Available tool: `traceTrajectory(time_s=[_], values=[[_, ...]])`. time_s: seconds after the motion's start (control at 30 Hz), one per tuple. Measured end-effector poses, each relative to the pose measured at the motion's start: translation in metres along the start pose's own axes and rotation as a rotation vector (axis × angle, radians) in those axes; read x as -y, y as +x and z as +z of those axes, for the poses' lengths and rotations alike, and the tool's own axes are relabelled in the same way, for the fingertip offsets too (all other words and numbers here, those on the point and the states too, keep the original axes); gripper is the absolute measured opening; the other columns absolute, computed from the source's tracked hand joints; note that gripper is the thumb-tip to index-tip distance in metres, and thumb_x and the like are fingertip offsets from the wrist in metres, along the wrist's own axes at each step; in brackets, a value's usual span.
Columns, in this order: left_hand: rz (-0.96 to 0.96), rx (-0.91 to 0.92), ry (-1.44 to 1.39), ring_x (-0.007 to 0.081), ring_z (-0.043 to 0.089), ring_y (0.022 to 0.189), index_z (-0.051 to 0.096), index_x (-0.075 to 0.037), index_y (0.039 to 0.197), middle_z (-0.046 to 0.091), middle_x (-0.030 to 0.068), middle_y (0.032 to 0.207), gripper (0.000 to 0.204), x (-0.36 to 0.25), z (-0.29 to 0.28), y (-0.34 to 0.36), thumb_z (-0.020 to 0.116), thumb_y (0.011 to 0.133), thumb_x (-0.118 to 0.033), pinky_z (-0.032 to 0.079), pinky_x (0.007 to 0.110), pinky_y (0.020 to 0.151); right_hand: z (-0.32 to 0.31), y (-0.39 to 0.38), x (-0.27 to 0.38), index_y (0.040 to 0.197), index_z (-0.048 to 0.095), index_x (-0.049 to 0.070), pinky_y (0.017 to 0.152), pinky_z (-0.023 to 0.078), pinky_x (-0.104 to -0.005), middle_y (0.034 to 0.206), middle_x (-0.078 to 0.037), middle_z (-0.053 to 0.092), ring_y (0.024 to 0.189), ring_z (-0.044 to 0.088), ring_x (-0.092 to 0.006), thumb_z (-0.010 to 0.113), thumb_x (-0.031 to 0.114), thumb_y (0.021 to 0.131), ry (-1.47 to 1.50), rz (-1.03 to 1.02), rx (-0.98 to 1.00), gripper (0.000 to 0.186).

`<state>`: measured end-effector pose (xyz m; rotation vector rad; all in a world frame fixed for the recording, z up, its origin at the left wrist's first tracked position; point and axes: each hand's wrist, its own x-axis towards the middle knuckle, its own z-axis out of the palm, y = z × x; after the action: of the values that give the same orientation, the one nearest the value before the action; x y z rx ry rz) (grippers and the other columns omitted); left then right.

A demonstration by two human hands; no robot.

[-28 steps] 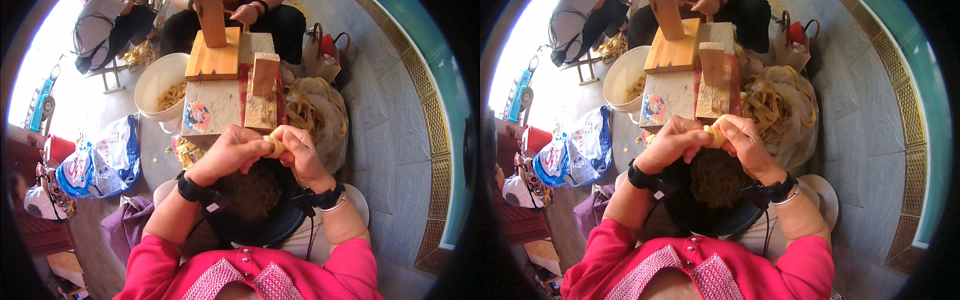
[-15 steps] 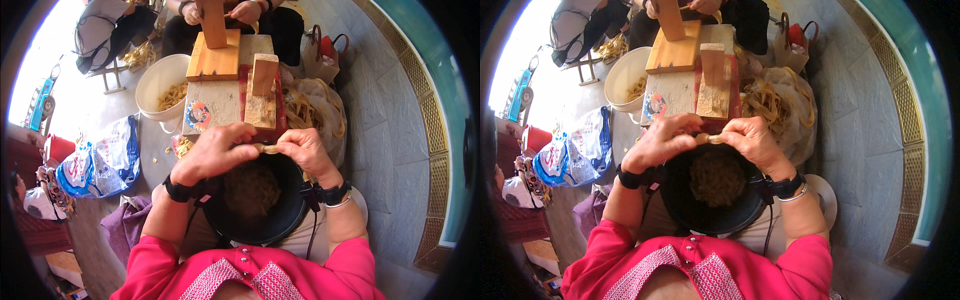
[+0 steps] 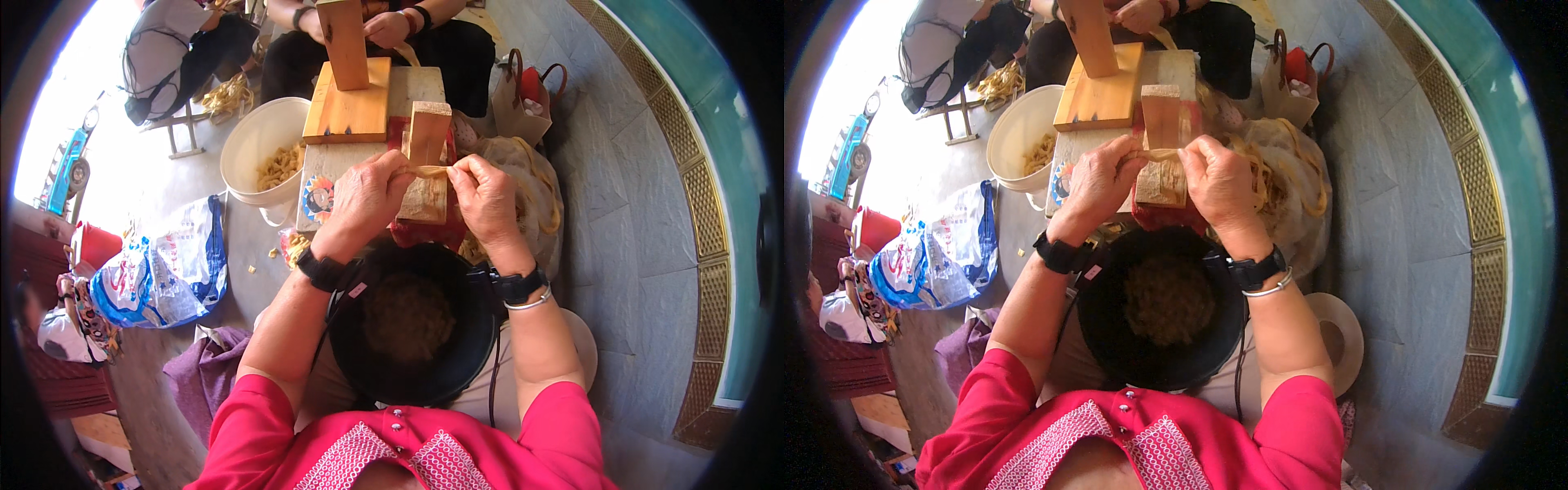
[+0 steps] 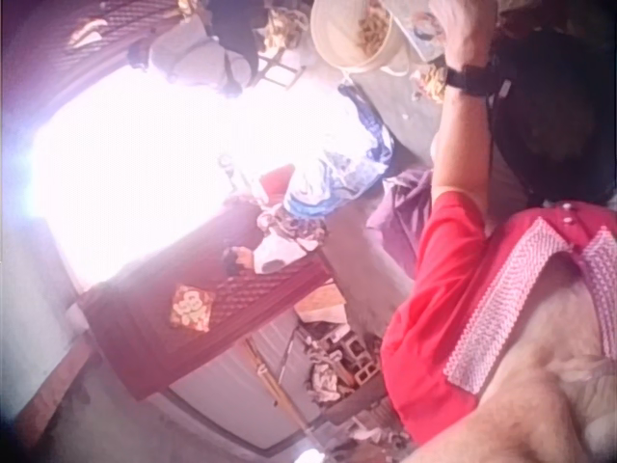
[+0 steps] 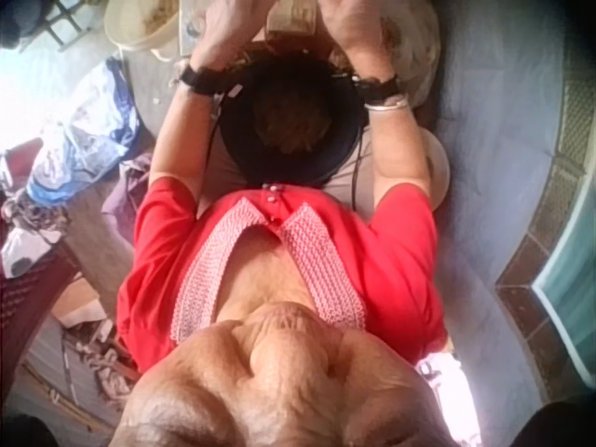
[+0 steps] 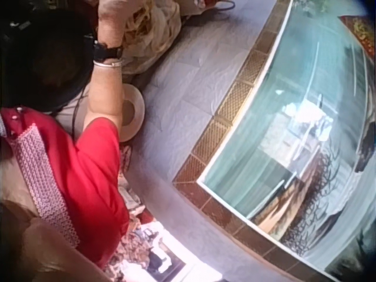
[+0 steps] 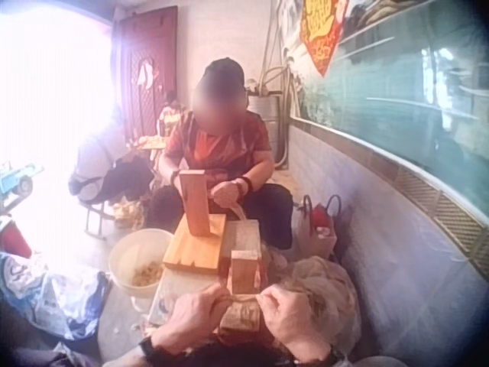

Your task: The person shapes and knots strips of dough by hand, repeatedly stretching them and pressing them against a wooden block before placing them into a pot.

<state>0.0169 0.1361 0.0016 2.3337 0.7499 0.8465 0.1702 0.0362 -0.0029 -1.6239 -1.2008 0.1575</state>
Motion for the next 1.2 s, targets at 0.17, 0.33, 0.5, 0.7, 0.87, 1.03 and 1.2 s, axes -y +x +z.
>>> traceTrajectory(time_s=[0.17,0.33,0.5,0.7,0.87,1.03,1.2], values=[[-0.018,0.075,0.126,0.0392,0.061,0.073,0.060,-0.007,0.080,0.062,0.0187,0.075,0.016,0.007,0.006,-0.003,0.056,0.082,-0.022,0.047,0.047,0.063,0.012,0.004,-0.016,0.066,0.055,0.003,0.058,0.048,-0.0470,0.066,-0.021,0.059,0.066,0.059,-0.0401,0.057,0.017,0.082,-0.408,-0.087,0.111,0.021],[-0.098,0.191,0.310,0.0377,0.061,0.066,0.063,-0.007,0.079,0.061,0.0168,0.066,0.015,-0.015,-0.004,-0.029,0.059,0.081,-0.021,0.046,0.045,0.059,0.014,-0.014,-0.006,0.068,0.054,0.004,0.057,0.047,-0.0463,0.064,-0.019,0.059,0.064,0.059,-0.0392,0.059,0.018,0.082,-0.461,-0.093,0.066,0.020],[-0.146,0.101,0.287,0.0370,0.060,0.065,0.063,-0.007,0.076,0.061,0.0172,0.067,0.015,-0.023,-0.010,-0.040,0.059,0.080,-0.021,0.046,0.045,0.057,0.010,-0.023,-0.001,0.070,0.053,0.007,0.052,0.047,-0.0442,0.061,-0.016,0.058,0.061,0.059,-0.0372,0.061,0.017,0.083,-0.406,-0.151,-0.062,0.018],[0.074,0.339,0.445,0.0325,0.063,0.073,0.070,-0.009,0.081,0.066,0.0115,0.074,0.020,-0.021,-0.024,-0.023,0.067,0.078,-0.029,0.048,0.041,0.064,-0.003,-0.005,-0.018,0.069,0.057,0.003,0.046,0.044,-0.0389,0.059,-0.013,0.060,0.051,0.058,-0.0317,0.060,0.019,0.087,-0.162,-0.070,0.028,0.024],[-0.036,0.261,-0.483,0.0253,0.066,0.072,0.064,0.001,0.093,0.064,0.0098,0.069,0.041,-0.031,-0.006,-0.051,0.044,0.098,-0.035,0.051,0.037,0.068,0.007,-0.042,0.024,0.079,0.061,0.006,0.040,0.034,-0.0204,0.058,0.006,0.046,0.048,0.040,-0.0031,0.057,0.030,0.093,0.847,0.639,0.516,0.028],[-0.585,0.014,-1.266,0.0230,0.063,0.089,0.054,-0.002,0.097,0.061,0.0105,0.072,0.036,-0.036,0.012,-0.053,0.037,0.101,-0.034,0.049,0.033,0.080,0.012,-0.053,0.032,0.088,0.056,0.009,0.040,0.032,-0.0204,0.057,0.006,0.037,0.044,0.032,-0.0043,0.051,0.032,0.097,1.188,0.829,0.695,0.025],[-0.594,-0.212,-1.746,0.0130,0.049,0.061,0.048,-0.010,0.080,0.040,-0.0024,0.061,0.034,-0.022,-0.007,-0.041,0.040,0.100,-0.036,0.033,0.022,0.046,0.013,-0.055,0.049,0.091,0.056,0.005,0.042,0.031,-0.0187,0.060,0.006,0.036,0.046,0.032,-0.0040,0.050,0.026,0.098,1.064,0.703,0.747,0.022]])
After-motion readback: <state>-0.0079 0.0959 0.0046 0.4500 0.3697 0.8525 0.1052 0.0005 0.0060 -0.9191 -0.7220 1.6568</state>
